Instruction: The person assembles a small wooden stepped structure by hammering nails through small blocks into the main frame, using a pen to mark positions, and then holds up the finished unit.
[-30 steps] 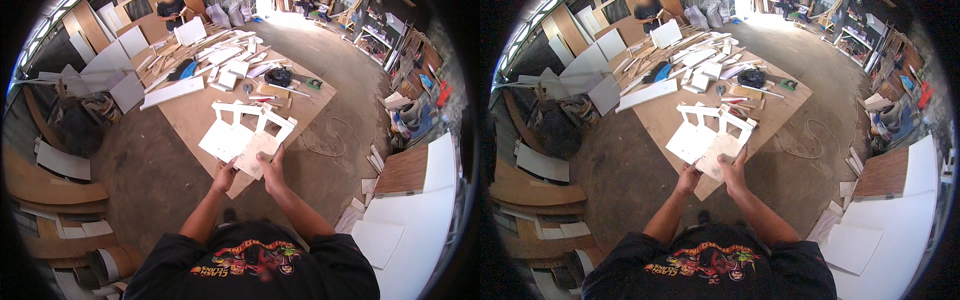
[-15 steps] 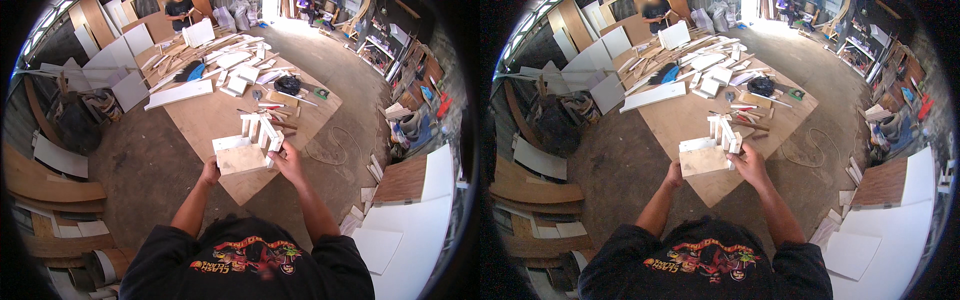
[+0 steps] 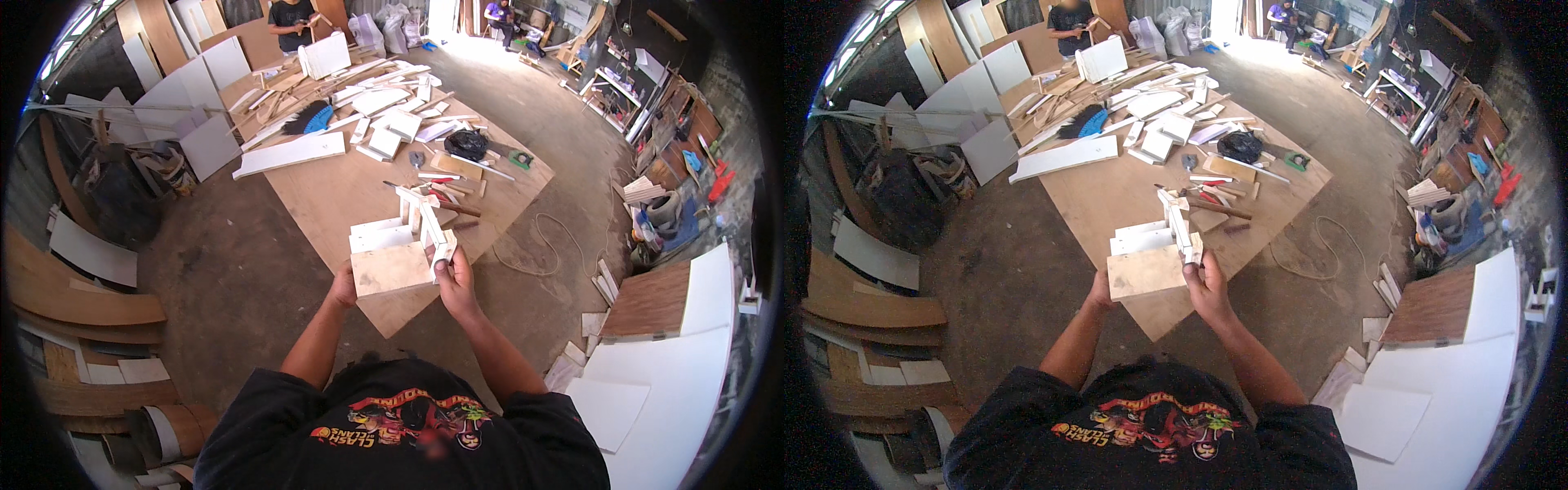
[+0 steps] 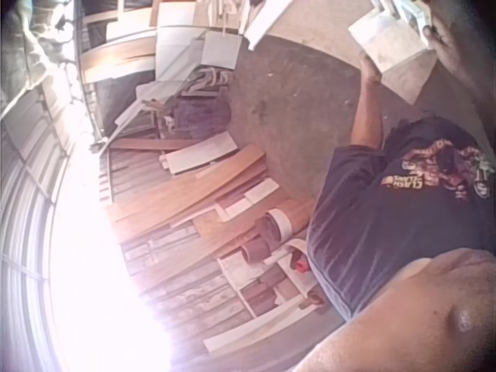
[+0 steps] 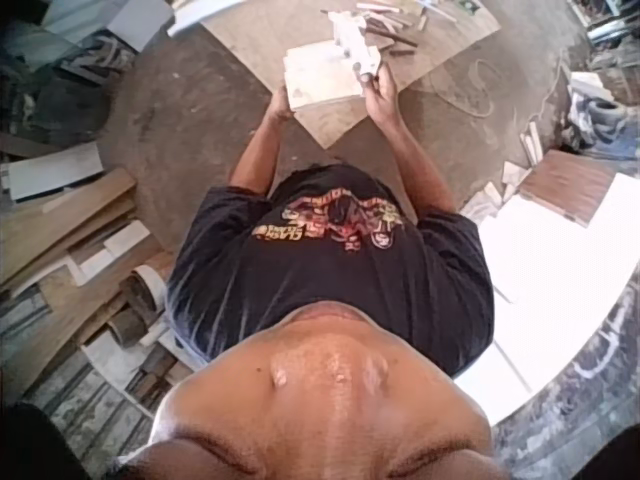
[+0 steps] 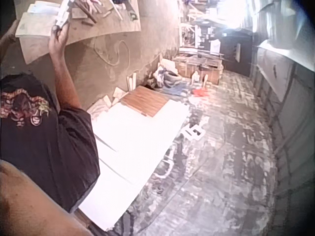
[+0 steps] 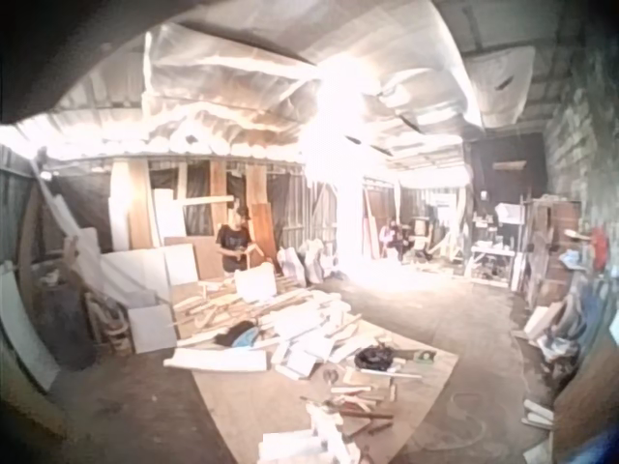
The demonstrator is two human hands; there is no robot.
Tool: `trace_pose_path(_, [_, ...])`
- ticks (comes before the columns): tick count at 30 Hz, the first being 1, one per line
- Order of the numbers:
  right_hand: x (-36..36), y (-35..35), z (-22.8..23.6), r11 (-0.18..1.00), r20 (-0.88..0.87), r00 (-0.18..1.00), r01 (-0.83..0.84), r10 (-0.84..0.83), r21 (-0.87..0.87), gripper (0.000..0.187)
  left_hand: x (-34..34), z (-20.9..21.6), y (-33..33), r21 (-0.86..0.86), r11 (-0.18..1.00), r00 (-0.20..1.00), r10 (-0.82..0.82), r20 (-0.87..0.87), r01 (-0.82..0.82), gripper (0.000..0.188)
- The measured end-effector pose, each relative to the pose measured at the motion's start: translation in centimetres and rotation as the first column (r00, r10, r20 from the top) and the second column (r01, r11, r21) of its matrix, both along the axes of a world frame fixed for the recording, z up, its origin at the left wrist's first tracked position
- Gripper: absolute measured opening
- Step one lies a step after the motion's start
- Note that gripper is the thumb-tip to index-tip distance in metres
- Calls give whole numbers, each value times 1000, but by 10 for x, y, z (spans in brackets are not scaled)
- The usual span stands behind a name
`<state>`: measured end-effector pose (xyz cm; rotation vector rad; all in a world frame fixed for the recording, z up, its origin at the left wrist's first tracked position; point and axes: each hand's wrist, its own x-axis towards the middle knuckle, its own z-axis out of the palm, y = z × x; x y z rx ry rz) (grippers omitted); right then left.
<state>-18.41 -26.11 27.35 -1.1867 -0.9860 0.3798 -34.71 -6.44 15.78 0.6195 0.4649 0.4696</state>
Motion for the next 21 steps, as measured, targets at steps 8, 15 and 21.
trace_pose_path(8, [24, 1, -37, 937, 60, 980, 197, -188, -289, 34, -28, -44, 31, 177, 984, 992, 5, -125, 18, 48])
trace_pose_path(15, [40, 21, -108, 897, -165, 942, 210, -292, -390, 54, -37, -42, 46, 330, 943, 955, 143, -261, -51, 36])
trace_pose_path(21, [74, 35, -161, 818, -134, 944, 184, -301, -545, 57, -16, -59, 66, 392, 919, 853, 170, -494, 44, 37])
